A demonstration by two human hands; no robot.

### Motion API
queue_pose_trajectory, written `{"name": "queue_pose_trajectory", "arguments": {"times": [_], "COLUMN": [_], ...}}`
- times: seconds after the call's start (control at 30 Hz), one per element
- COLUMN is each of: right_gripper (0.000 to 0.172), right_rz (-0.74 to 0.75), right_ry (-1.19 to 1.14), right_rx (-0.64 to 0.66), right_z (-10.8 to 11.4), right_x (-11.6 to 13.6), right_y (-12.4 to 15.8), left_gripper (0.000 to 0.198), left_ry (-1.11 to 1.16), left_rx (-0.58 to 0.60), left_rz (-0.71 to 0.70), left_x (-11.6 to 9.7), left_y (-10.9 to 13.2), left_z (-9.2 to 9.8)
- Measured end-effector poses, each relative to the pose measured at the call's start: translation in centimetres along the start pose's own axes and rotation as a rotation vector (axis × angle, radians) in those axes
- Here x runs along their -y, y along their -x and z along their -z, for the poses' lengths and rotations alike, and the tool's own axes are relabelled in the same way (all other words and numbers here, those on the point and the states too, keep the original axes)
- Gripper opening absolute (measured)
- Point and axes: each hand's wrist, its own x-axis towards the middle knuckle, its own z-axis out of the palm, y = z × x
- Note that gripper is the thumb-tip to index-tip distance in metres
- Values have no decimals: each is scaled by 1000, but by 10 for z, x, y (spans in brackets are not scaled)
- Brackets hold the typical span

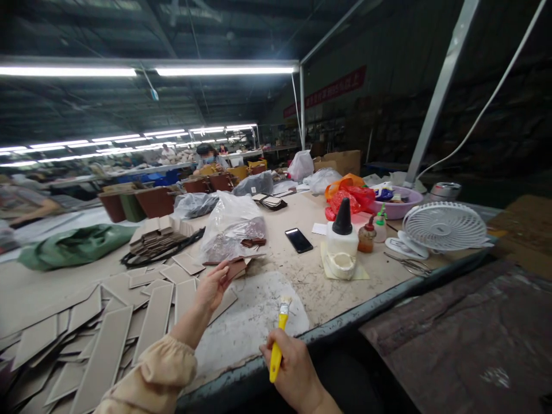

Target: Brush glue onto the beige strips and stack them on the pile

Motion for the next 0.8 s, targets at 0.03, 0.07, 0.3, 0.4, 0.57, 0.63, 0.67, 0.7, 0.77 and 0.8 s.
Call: {"name": "queue_pose_trajectory", "arguments": {"times": [0.03,0.07,0.3,0.4,0.57,0.63,0.67,0.7,0.77,0.8], "right_gripper": [12,12,12,11,10,10,11,12,16,18], "right_rz": [2,4,15,29,-7,-57,-79,-94,-102,-102], "right_ry": [-1,-2,6,21,16,-19,-45,-75,-128,-142], "right_rx": [-2,-6,-34,-51,-78,-81,-79,-77,-78,-86], "right_z": [0,1,5,5,9,11,13,15,18,20], "right_x": [1,1,5,4,4,4,4,3,2,0], "right_y": [0,0,-1,0,1,2,2,3,4,5], "left_gripper": [48,57,72,53,20,19,18,19,20,20], "left_ry": [-13,-50,-948,-1329,-1540,-1515,-1502,-1493,-1490,-1491], "left_rx": [-24,-51,-24,295,661,655,626,587,526,523], "left_rz": [-42,-103,-732,-899,-895,-887,-897,-906,-908,-897], "left_x": [-6,-13,-15,10,40,42,42,42,40,38], "left_y": [2,4,39,64,100,107,108,107,105,103], "left_z": [4,8,45,60,74,79,81,82,85,86]}}
